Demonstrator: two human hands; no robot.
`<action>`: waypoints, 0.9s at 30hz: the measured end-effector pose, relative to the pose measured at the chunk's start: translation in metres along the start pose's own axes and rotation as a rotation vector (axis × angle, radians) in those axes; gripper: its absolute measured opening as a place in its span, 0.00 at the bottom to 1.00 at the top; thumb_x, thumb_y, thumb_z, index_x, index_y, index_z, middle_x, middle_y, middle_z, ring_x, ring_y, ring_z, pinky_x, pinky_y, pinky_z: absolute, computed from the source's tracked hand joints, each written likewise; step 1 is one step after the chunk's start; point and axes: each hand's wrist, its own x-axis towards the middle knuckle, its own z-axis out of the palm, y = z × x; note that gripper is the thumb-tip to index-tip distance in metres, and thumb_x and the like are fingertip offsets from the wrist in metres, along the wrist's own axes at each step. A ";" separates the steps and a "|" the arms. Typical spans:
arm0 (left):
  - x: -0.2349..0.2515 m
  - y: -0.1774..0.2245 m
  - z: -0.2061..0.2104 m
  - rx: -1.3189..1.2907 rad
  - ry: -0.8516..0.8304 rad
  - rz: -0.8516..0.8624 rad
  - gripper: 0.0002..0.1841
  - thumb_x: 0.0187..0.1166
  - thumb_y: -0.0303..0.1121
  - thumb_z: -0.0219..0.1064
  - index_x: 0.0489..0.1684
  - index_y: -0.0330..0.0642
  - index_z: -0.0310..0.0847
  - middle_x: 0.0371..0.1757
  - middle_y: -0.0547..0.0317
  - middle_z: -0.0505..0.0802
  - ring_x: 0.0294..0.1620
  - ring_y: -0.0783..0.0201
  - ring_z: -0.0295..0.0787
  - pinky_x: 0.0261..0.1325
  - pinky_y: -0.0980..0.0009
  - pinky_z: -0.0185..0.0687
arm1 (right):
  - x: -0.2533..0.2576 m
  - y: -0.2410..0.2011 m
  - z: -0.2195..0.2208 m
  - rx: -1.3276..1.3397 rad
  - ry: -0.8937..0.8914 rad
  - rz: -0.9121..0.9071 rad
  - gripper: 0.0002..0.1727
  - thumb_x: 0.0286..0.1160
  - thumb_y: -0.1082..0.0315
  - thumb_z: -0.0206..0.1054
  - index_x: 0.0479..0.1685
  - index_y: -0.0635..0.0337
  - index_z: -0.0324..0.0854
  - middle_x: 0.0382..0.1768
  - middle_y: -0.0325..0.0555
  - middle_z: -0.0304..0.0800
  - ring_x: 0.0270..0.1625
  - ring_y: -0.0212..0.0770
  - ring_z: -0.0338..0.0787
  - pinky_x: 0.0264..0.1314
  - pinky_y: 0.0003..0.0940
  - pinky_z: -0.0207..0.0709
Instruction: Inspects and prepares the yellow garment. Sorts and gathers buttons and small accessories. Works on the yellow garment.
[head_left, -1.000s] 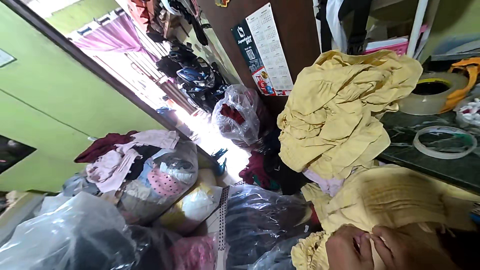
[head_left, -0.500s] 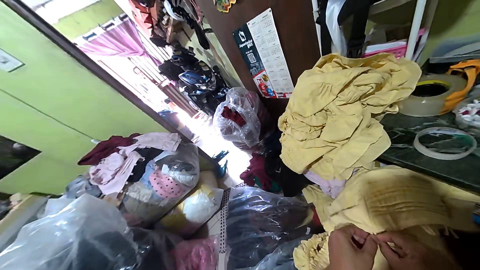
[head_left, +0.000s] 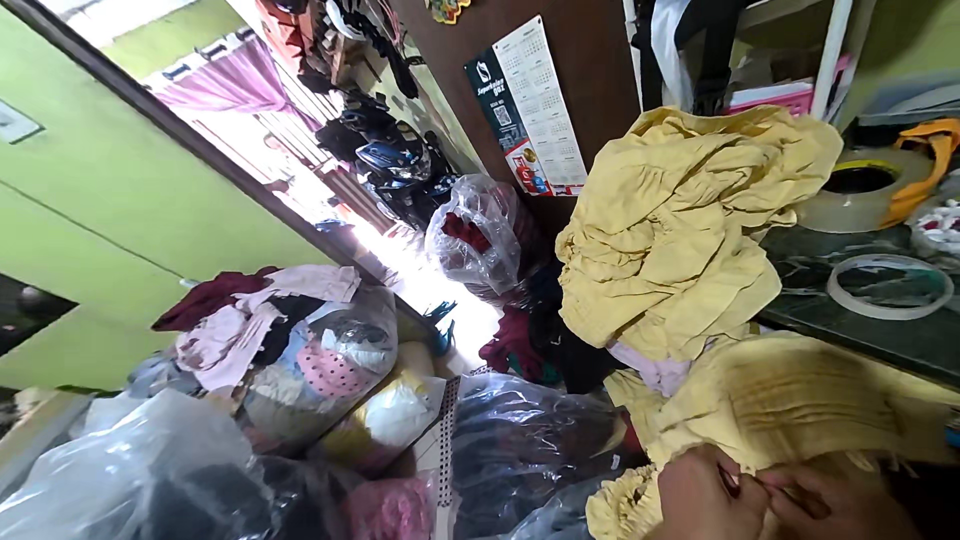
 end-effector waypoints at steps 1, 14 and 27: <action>0.000 -0.002 0.002 -0.008 0.016 0.010 0.15 0.81 0.36 0.65 0.50 0.31 0.87 0.38 0.43 0.92 0.42 0.48 0.91 0.48 0.47 0.83 | 0.001 0.000 -0.001 -0.002 0.002 0.003 0.11 0.72 0.78 0.65 0.46 0.80 0.89 0.33 0.70 0.91 0.31 0.59 0.88 0.41 0.57 0.79; 0.001 -0.020 0.028 -0.436 0.244 0.033 0.08 0.78 0.27 0.68 0.45 0.30 0.88 0.28 0.61 0.85 0.26 0.75 0.77 0.36 0.75 0.76 | 0.011 -0.010 0.012 -0.187 0.050 0.102 0.12 0.76 0.72 0.65 0.45 0.75 0.88 0.32 0.69 0.90 0.37 0.68 0.90 0.42 0.66 0.76; 0.011 -0.021 0.002 -0.201 0.035 -0.065 0.15 0.79 0.42 0.69 0.37 0.36 0.90 0.29 0.56 0.89 0.32 0.62 0.85 0.40 0.56 0.79 | 0.007 -0.012 0.011 -0.204 0.022 0.108 0.12 0.76 0.72 0.65 0.45 0.75 0.88 0.32 0.68 0.90 0.37 0.68 0.90 0.41 0.66 0.75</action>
